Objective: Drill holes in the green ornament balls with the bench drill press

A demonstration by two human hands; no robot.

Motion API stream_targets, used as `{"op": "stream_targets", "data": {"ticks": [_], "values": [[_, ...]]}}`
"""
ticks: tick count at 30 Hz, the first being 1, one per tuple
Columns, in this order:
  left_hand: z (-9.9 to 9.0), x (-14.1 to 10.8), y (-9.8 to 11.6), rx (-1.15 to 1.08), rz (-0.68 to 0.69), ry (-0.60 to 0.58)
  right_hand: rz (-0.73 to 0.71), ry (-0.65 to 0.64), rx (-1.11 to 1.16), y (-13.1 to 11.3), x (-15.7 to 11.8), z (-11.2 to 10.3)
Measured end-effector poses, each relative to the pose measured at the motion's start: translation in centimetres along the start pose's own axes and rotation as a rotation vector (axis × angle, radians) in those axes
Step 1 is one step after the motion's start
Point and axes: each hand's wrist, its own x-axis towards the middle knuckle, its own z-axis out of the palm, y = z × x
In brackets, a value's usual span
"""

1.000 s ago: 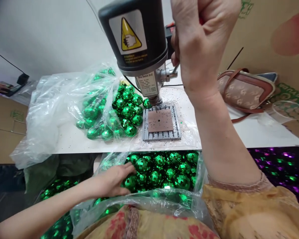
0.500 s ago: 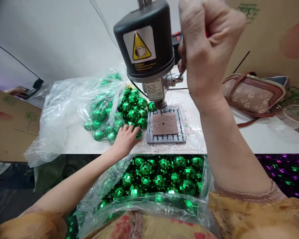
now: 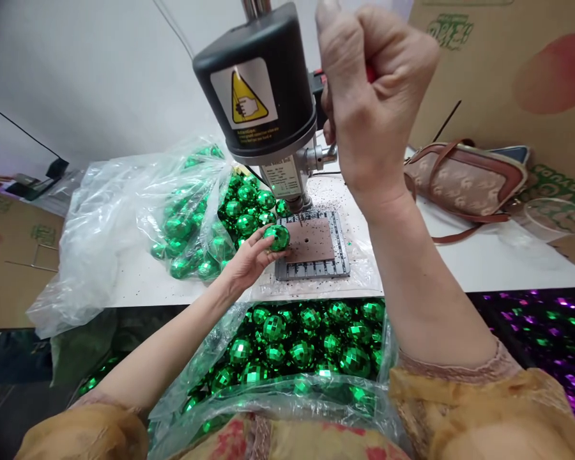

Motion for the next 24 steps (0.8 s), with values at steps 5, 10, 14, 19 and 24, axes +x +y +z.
{"op": "stream_targets", "data": {"ticks": [5,10,14,19,24], "values": [[0.7,1.9,-1.2,0.104,0.021,0.059,-0.01,0.009,0.014,0.0,-0.1,0.0],[0.6,2.7,-1.7,0.224,0.123,0.051,-0.016,0.004,0.013,0.0,-0.1,0.1],[0.5,2.5,-1.6,0.588,0.354,-0.007,-0.027,-0.002,0.053,0.0,-0.1,0.2],[0.6,2.5,-1.6,0.693,0.485,-0.018,-0.011,-0.021,-0.015,0.1,-0.1,0.0],[0.7,3.4,-2.2,0.51,0.389,-0.001,-0.031,-0.031,-0.003,0.3,0.0,-0.2]]}}
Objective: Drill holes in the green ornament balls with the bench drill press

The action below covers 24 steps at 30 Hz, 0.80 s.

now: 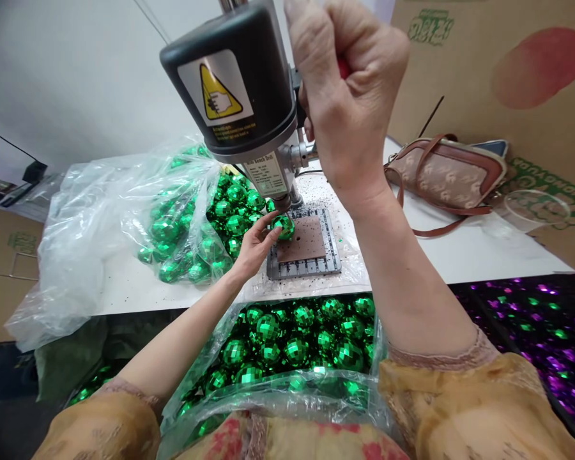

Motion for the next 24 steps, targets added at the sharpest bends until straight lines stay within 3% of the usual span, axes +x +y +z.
{"op": "stream_targets", "data": {"ticks": [10,19,24], "values": [[0.9,1.0,-1.4,-0.115,-0.038,-0.08,0.008,-0.009,-0.073,0.0,-0.1,0.0],[1.4,0.1,-2.0,-0.116,0.092,-0.094,0.032,-0.05,0.025,-0.3,-0.2,-0.5],[2.1,-0.5,-1.8,-0.139,0.099,-0.067,0.04,-0.036,0.047,-0.6,-0.1,-0.4]]}}
